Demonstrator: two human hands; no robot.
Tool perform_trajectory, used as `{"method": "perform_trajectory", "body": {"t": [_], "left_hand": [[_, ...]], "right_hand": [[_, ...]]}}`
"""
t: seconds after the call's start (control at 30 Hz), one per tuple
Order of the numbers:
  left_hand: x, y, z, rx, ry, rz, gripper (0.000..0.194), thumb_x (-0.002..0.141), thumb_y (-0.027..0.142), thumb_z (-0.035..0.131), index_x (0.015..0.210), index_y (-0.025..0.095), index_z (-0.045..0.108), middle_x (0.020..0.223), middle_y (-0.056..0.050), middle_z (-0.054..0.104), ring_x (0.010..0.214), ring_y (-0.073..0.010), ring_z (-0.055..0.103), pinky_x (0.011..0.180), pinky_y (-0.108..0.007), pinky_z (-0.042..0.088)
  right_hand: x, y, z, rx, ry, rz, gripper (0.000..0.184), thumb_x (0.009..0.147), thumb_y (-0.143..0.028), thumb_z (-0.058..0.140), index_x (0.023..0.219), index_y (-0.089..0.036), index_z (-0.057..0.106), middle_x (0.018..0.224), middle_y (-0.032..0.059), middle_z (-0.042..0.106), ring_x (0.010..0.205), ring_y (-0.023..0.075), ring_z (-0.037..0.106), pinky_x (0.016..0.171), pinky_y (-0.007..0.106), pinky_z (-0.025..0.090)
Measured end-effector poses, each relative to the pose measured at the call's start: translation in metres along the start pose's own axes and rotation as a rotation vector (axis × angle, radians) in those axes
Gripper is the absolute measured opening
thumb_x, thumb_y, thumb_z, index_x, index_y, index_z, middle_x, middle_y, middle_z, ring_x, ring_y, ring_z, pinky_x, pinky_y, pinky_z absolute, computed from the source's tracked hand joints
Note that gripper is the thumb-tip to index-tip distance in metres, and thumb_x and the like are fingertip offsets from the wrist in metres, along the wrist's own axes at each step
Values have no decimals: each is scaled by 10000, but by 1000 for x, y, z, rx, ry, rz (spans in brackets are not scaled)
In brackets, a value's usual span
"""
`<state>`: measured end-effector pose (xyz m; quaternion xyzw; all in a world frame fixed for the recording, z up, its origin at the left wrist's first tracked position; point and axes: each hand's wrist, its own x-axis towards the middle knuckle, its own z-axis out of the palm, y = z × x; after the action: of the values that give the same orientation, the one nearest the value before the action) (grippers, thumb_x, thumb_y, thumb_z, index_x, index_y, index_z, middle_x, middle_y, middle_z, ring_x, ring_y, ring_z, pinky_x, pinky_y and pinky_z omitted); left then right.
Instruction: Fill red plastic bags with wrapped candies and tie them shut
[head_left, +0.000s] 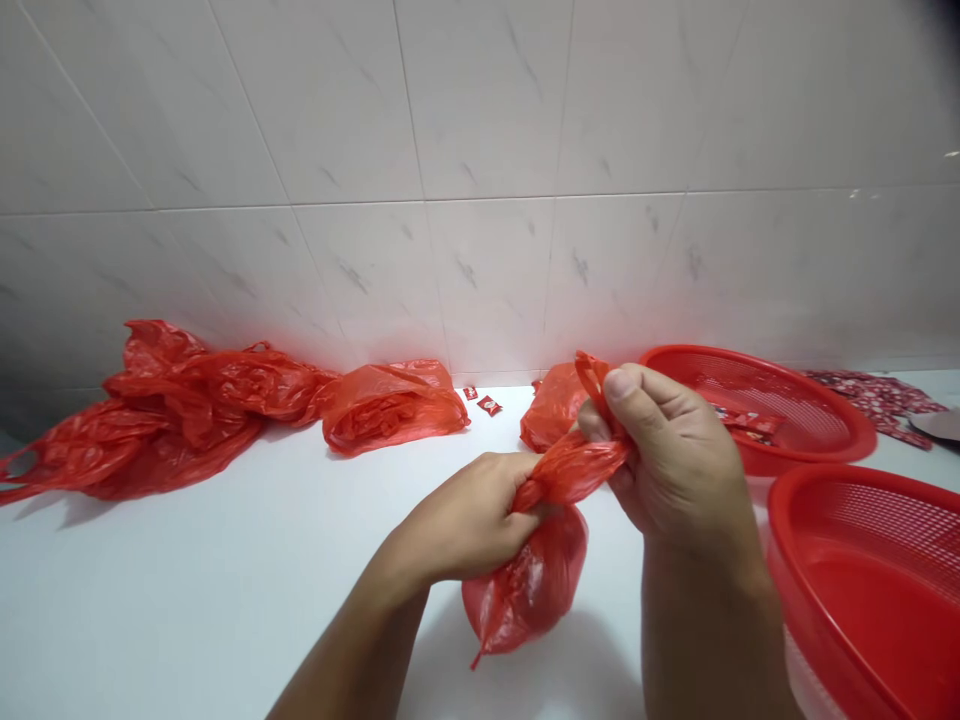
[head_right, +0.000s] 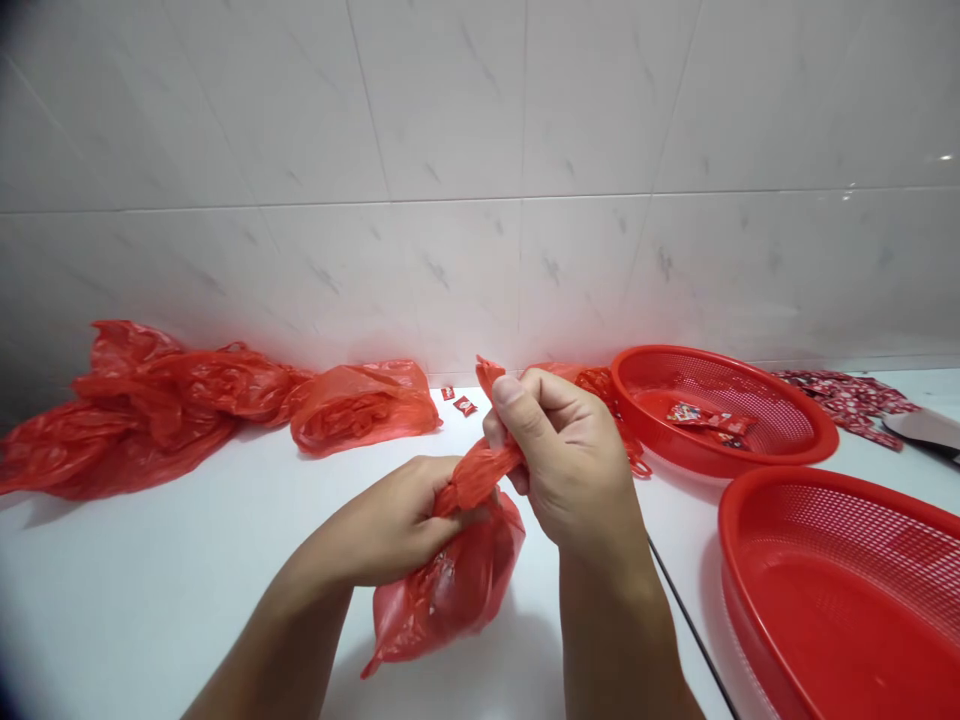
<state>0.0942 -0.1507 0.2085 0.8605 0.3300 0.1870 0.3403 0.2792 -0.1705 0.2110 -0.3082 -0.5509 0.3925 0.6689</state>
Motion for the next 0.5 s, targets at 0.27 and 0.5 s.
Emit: {"method": "perform_trajectory", "body": {"t": [0.27, 0.5], "left_hand": [[-21, 4, -1, 194, -67, -6, 172, 826, 69, 487, 737, 210, 528, 776, 35, 660, 684, -140, 570, 654, -257, 405], [-137, -72, 50, -373, -94, -143, 212, 1005, 282, 533, 1024, 216, 733, 1017, -63, 774, 922, -227, 720, 825, -304, 560]], "right_hand": [[-4, -1, 1, -138, 327, -335, 351, 973, -433, 708, 736, -206, 582, 633, -4, 554, 565, 124, 533, 449, 220, 387], [9, 17, 2, -407, 41, -175, 361, 1006, -407, 631, 723, -198, 552, 585, -46, 488, 523, 92, 444, 505, 229, 352]]}}
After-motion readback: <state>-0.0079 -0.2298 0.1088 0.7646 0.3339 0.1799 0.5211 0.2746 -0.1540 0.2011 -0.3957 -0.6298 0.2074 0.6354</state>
